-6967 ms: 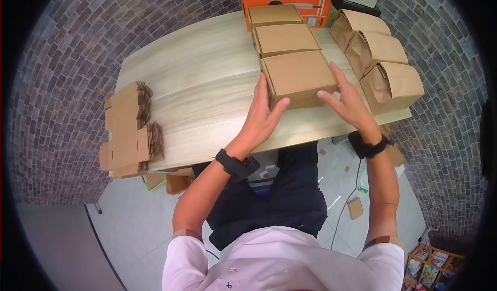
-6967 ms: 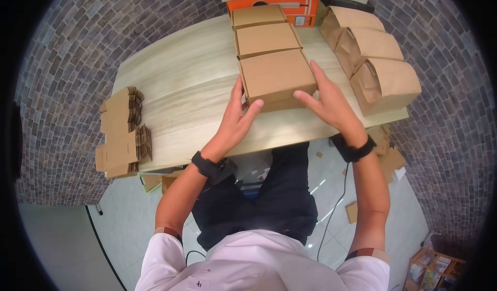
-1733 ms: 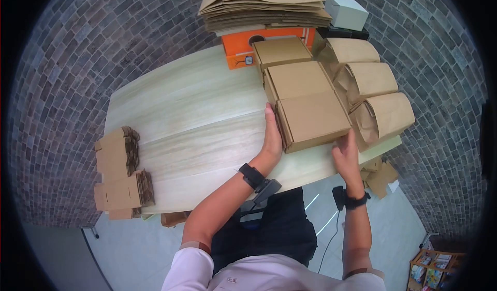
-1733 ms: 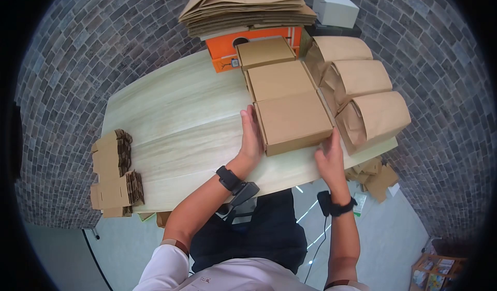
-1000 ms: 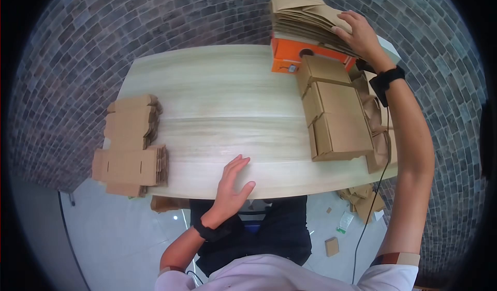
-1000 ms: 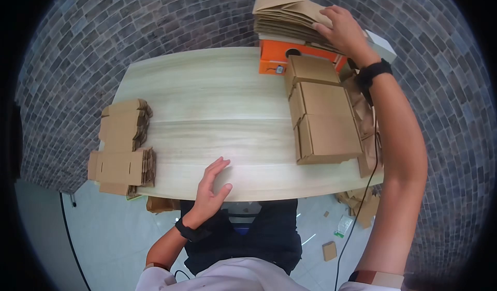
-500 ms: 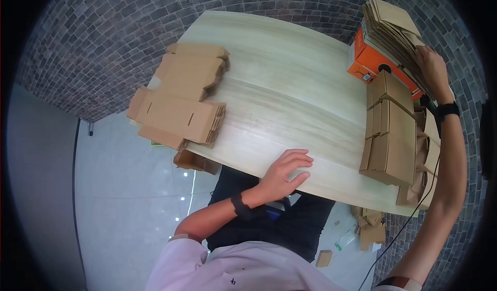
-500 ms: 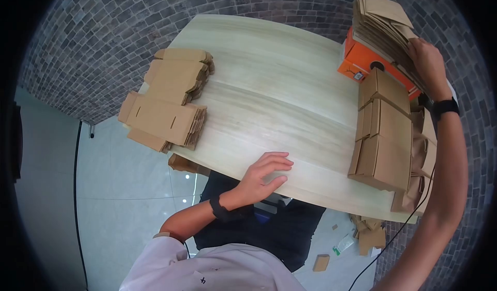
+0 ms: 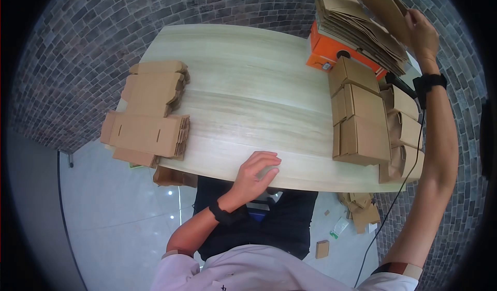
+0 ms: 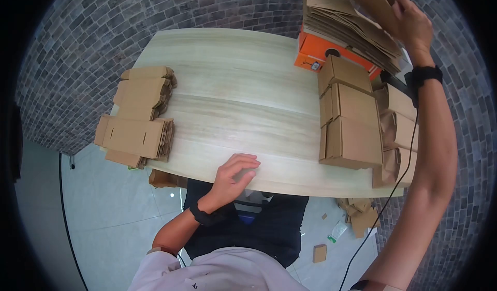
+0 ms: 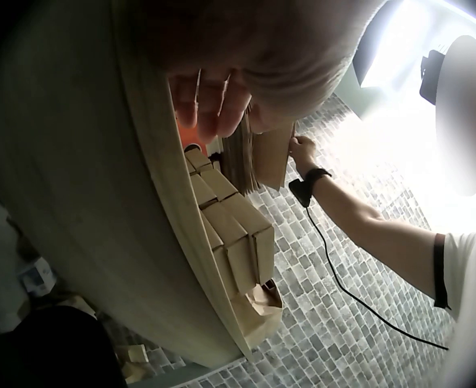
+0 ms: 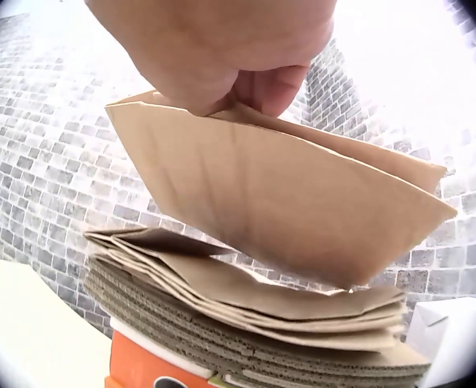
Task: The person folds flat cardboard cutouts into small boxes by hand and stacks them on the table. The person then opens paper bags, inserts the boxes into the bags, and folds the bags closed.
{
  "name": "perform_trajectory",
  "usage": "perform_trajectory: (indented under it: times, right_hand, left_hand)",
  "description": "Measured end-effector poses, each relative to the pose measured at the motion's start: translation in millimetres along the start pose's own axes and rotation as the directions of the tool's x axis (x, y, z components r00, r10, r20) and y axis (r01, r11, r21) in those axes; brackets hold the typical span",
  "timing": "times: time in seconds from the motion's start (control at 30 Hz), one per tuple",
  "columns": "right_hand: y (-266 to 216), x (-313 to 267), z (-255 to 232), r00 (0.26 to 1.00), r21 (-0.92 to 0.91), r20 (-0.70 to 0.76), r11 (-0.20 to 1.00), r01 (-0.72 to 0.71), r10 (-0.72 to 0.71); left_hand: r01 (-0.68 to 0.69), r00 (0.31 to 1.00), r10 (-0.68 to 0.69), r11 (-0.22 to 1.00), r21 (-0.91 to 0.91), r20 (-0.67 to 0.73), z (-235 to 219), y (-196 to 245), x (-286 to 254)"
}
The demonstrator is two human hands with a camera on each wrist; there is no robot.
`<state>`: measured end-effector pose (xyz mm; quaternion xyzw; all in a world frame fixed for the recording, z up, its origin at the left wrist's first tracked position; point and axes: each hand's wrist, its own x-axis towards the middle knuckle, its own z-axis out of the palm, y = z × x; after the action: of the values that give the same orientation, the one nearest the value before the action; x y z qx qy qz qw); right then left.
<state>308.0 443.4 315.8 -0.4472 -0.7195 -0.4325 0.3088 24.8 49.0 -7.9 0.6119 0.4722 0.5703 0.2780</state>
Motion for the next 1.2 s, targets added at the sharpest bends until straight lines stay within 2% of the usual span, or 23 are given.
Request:
perform_trajectory:
  times: [0.07, 0.1, 0.13, 0.17, 0.23, 0.3, 0.33, 0.37, 0.4, 0.43, 0.5, 0.57, 0.6, 0.63, 0.67, 0.73, 0.8, 0.83, 0.9, 1.0, 1.07, 1.17, 1.2]
  right_hand:
    - [-0.2, 0.1, -27.6, 0.995, 0.086, -0.089, 0.995, -0.044, 0.052]
    - [-2.8, -2.6, -42.4, 0.981, 0.116, -0.192, 0.993, 0.030, -0.007]
    - [-13.6, -6.0, -64.1, 0.981, 0.113, -0.194, 0.993, 0.030, -0.007]
    - [-30.2, -12.5, -89.0, 0.961, 0.129, -0.256, 0.982, 0.139, -0.102]
    - [-78.4, -42.6, -140.4, 0.925, 0.163, -0.308, 0.946, 0.280, -0.221]
    - [-136.4, -77.8, -186.0, 0.877, 0.256, -0.358, 0.870, 0.421, -0.319]
    - [-160.6, -102.3, -202.2, 0.876, 0.268, -0.296, 0.847, 0.460, -0.382]
    - [-192.2, -135.0, -211.2, 0.897, 0.304, -0.266, 0.852, 0.427, -0.354]
    - [-223.7, -169.2, -222.2, 0.923, 0.322, -0.119, 0.865, 0.384, -0.366]
    - [-248.7, -194.3, -231.3, 0.916, 0.442, -0.067, 0.811, 0.383, -0.396]
    - [-295.9, -249.8, -234.8, 0.896, 0.639, 0.159, 0.735, 0.227, -0.415]
    - [-316.1, -291.0, -235.9, 0.874, 0.693, 0.257, 0.709, 0.130, -0.412]
    - [-315.4, -304.9, -236.8, 0.859, 0.765, 0.333, 0.644, -0.005, -0.389]
    - [-310.5, -314.0, -238.1, 0.831, 0.812, 0.409, 0.566, -0.143, -0.376]
    - [-297.1, -315.7, -240.0, 0.857, 0.811, 0.427, 0.542, -0.222, -0.288]
    - [-269.0, -329.3, -228.9, 0.865, 0.785, 0.492, 0.481, -0.390, -0.101]
    - [-243.1, -335.9, -216.2, 0.751, 0.686, 0.658, 0.373, -0.625, 0.049]
    - [-233.7, -342.4, -207.1, 0.751, 0.684, 0.658, 0.375, -0.626, 0.053]
    - [-222.5, -358.8, -182.9, 0.632, 0.602, 0.762, 0.202, -0.772, 0.142]
    - [-217.1, -370.3, -160.9, 0.567, 0.546, 0.808, 0.156, -0.823, 0.160]
    - [-218.1, -363.5, -162.7, 0.555, 0.538, 0.811, 0.137, -0.832, 0.186]
    - [-217.6, -354.5, -160.1, 0.580, 0.552, 0.807, 0.208, -0.807, 0.112]
    - [-219.6, -352.2, -159.7, 0.535, 0.520, 0.840, 0.147, -0.842, 0.091]
  left_hand:
    - [-0.009, 1.000, 0.009, 1.000, 0.004, -0.018, -0.7, -0.8, -1.1]
    - [0.004, 1.000, -0.004, 1.000, 0.012, -0.002, -2.5, -2.1, -2.5]
    - [0.016, 1.000, -0.016, 1.000, 0.022, 0.011, -3.3, -2.4, -2.9]
    - [0.016, 1.000, -0.016, 1.000, 0.021, 0.012, -3.2, -1.7, -2.5]
    - [0.024, 0.983, -0.070, 0.965, -0.260, -0.169, -2.2, -0.4, -5.0]
    - [-0.004, 0.962, -0.070, 0.964, -0.268, -0.264, -12.6, 2.5, -8.3]
    - [-0.034, 0.934, -0.041, 0.979, -0.202, -0.355, -17.3, 2.7, -7.5]
    - [-0.068, 0.909, -0.018, 0.980, -0.189, -0.417, -22.4, 3.5, -6.3]
    - [-0.099, 0.879, 0.004, 0.980, -0.174, -0.477, -27.6, 3.7, -7.3]
    - [-0.078, 0.869, 0.000, 0.988, -0.136, -0.496, -33.5, 1.1, -12.3]
    - [-0.043, 0.866, -0.010, 0.995, -0.094, -0.499, -48.1, -3.9, -26.6]
    - [0.230, 0.909, -0.284, 0.952, -0.200, -0.307, -62.7, -5.3, -40.0]
    - [0.239, 0.910, -0.289, 0.952, -0.193, -0.297, -66.4, -3.5, -41.9]
    - [0.216, 0.917, -0.193, 0.976, 0.029, -0.349, -69.3, 4.7, -40.0]
    - [0.190, 0.921, -0.085, 0.950, 0.247, -0.381, -70.7, 10.9, -38.8]
    - [0.226, 0.895, -0.146, 0.963, 0.147, -0.421, -71.2, 18.3, -36.2]
    - [0.151, 0.909, 0.083, 0.848, 0.508, -0.408, -67.1, 28.4, -33.0]
    - [0.147, 0.911, 0.084, 0.849, 0.507, -0.405, -64.5, 29.5, -32.7]
    - [0.071, 0.924, 0.152, 0.834, 0.547, -0.351, -59.8, 30.2, -29.9]
    - [0.088, 0.943, 0.106, 0.834, 0.544, -0.315, -54.7, 21.7, -28.3]
    - [0.094, 0.959, 0.087, 0.800, 0.593, -0.270, -55.8, 14.3, -25.6]
    - [0.120, 0.976, 0.023, 0.773, 0.623, -0.216, -55.2, 6.2, -21.1]
    - [0.144, 0.980, -0.025, 0.781, 0.608, -0.199, -54.8, 3.5, -20.3]
